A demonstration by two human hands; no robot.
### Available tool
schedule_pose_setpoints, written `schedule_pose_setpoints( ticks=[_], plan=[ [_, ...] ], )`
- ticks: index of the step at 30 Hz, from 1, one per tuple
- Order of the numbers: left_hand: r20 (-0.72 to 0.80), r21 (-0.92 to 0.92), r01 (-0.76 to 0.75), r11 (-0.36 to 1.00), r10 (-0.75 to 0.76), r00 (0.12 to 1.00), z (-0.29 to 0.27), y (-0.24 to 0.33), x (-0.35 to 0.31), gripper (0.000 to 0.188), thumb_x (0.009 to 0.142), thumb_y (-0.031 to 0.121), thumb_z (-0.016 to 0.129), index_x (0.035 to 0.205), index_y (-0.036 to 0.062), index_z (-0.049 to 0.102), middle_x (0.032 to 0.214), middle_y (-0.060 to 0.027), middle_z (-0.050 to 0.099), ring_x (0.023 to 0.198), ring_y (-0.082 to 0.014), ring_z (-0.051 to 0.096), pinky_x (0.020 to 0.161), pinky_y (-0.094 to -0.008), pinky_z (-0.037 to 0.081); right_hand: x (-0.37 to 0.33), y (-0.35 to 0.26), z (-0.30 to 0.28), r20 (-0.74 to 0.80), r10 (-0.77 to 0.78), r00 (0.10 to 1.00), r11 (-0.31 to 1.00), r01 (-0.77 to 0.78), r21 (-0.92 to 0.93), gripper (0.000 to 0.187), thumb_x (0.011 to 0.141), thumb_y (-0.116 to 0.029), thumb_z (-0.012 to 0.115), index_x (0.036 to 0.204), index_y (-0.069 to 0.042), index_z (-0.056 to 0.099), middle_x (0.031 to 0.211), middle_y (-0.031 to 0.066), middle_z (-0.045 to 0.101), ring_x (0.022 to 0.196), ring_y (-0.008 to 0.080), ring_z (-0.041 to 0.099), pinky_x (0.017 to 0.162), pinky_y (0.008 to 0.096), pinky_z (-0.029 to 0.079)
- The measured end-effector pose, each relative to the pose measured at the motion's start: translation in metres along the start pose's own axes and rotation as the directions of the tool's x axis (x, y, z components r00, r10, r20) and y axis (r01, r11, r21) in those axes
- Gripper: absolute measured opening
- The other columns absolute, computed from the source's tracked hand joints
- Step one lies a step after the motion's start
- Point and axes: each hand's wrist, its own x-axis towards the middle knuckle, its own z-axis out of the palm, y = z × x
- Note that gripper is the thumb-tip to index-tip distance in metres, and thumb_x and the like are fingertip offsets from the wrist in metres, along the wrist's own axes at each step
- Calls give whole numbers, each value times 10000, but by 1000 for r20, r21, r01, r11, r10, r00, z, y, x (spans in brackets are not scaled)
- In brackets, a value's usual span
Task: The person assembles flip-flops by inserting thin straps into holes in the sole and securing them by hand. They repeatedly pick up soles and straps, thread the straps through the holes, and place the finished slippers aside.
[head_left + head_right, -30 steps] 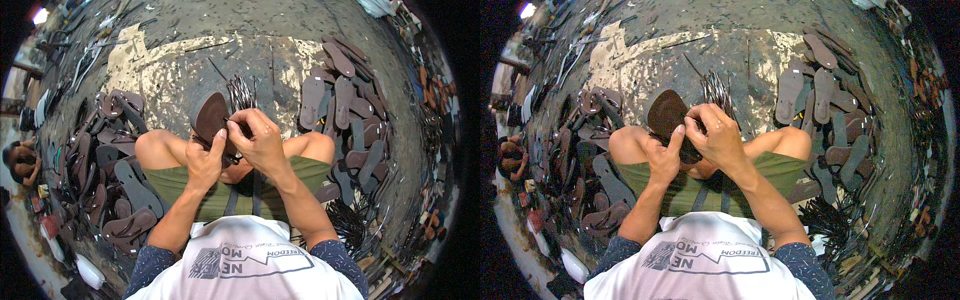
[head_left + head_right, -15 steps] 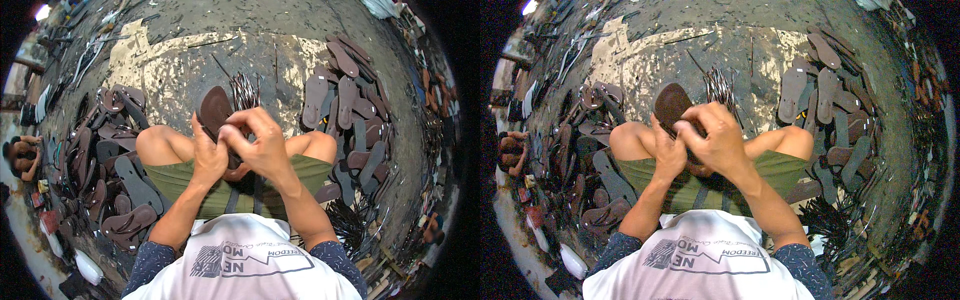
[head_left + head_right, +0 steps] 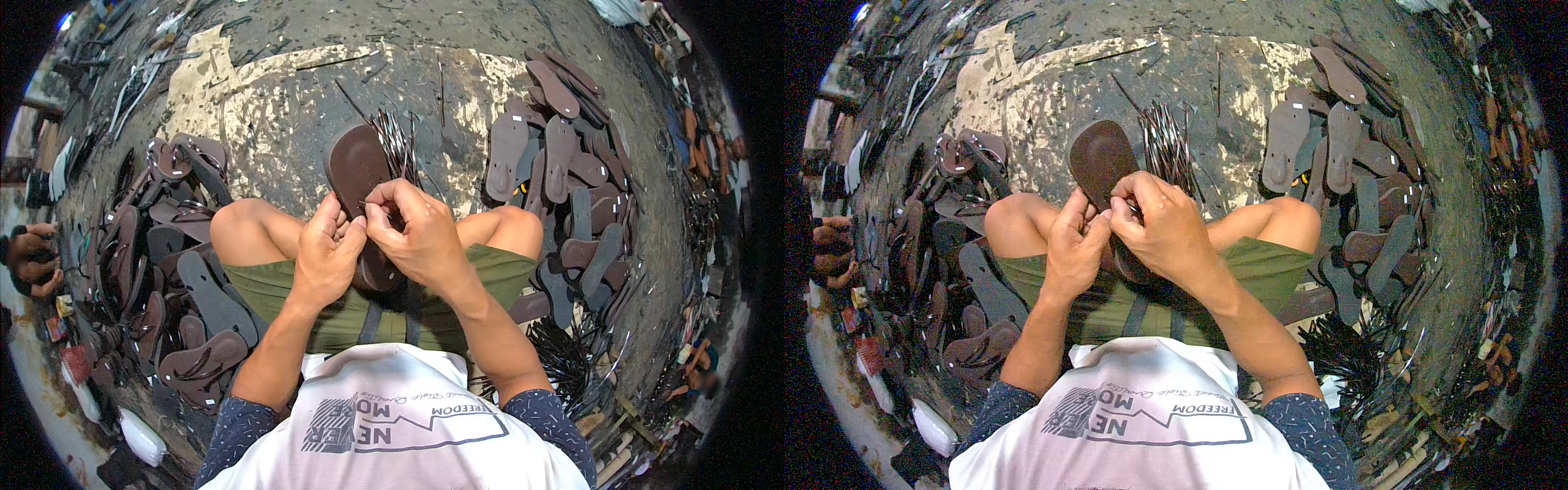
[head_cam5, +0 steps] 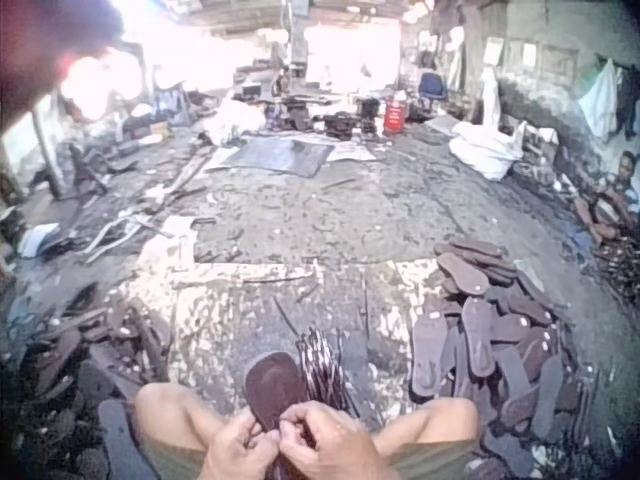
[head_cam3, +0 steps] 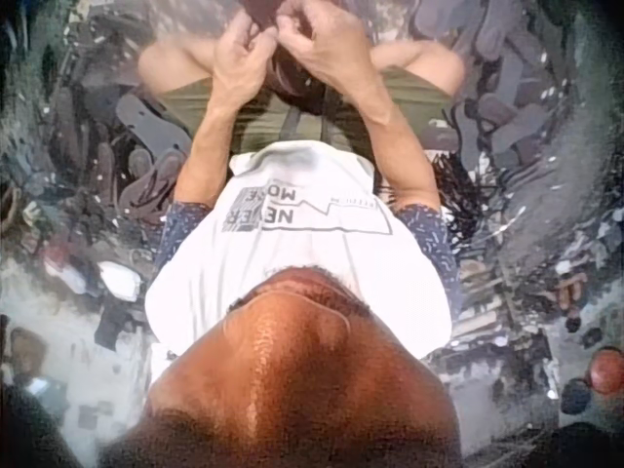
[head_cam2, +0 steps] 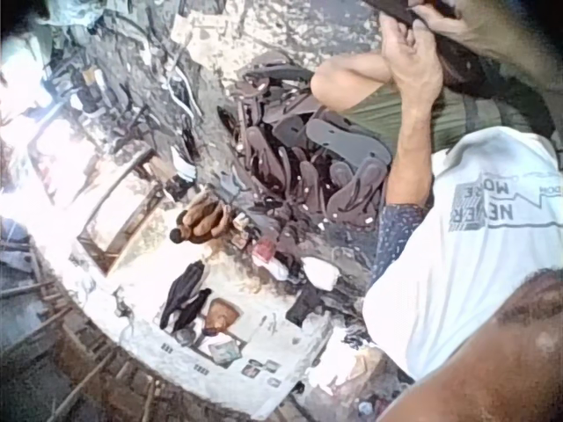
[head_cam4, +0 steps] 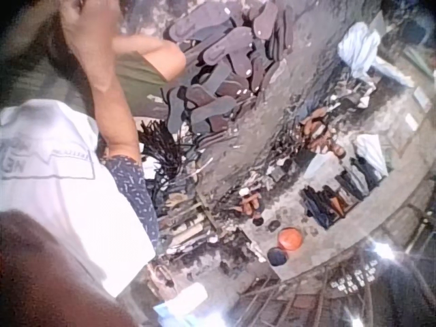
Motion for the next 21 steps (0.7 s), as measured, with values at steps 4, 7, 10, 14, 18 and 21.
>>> schedule_pose_setpoints(
  ticks=[4, 7, 10, 14, 18, 21],
  plan=[
    [-27, -55, -78, 995, 76, 997, 5, 4, -2, 346, 1026, 19, 525, 1369, -11, 496, 1140, -33, 620, 975, -71, 571, 832, -234, 479, 0, 1, 5, -68, -192, 979, 973, 181, -145, 157, 878, -154, 709, 946, -32, 637, 885, 136, 693, 806, 359, 673, 733, 464, 515],
    [-36, -67, -113, 991, 111, 993, 7, 8, -2, 360, 1022, 23, 536, 1376, -19, 490, 1156, -51, 618, 1001, -83, 578, 860, -242, 485, 0, 1, 3, -13, -182, 983, 979, 180, -95, 148, 882, -145, 699, 952, -29, 638, 878, 137, 681, 801, 355, 669, 727, 466, 512],
    [-23, 139, -153, 978, 158, 987, 5, 8, -5, 383, 1005, -5, 530, 1377, -74, 474, 1160, -129, 648, 1044, -157, 650, 871, -292, 530, 1, 1, -1, 38, -101, 994, 995, 101, 1, 143, 884, -140, 694, 954, -29, 638, 871, 140, 677, 804, 359, 668, 726, 465, 513],
    [-101, 464, -211, 860, 288, 952, 11, 4, -11, 475, 991, 5, 535, 1441, -106, 430, 1176, -292, 658, 1067, -330, 698, 891, -350, 544, 0, -4, 3, 3, -50, 999, 999, 50, 6, 140, 888, -135, 694, 957, -28, 639, 877, 144, 687, 796, 361, 674, 720, 451, 526],
    [-108, 321, -244, 915, 292, 950, 8, -8, -7, 430, 1005, 15, 528, 1416, -89, 456, 1198, -250, 646, 1092, -291, 670, 929, -352, 527, -2, 1, 13, -87, -26, 996, 997, 32, 66, 166, 889, -150, 716, 949, -20, 631, 876, 141, 692, 773, 353, 678, 696, 441, 532],
    [-119, 207, -229, 951, 257, 959, 14, -8, -5, 400, 1015, 21, 520, 1401, -71, 473, 1207, -214, 637, 1095, -261, 648, 950, -347, 512, -3, -3, 7, -66, 44, 997, 999, -42, 27, 181, 893, -157, 725, 927, -16, 617, 873, 140, 692, 773, 343, 684, 686, 443, 531]
  ],
)
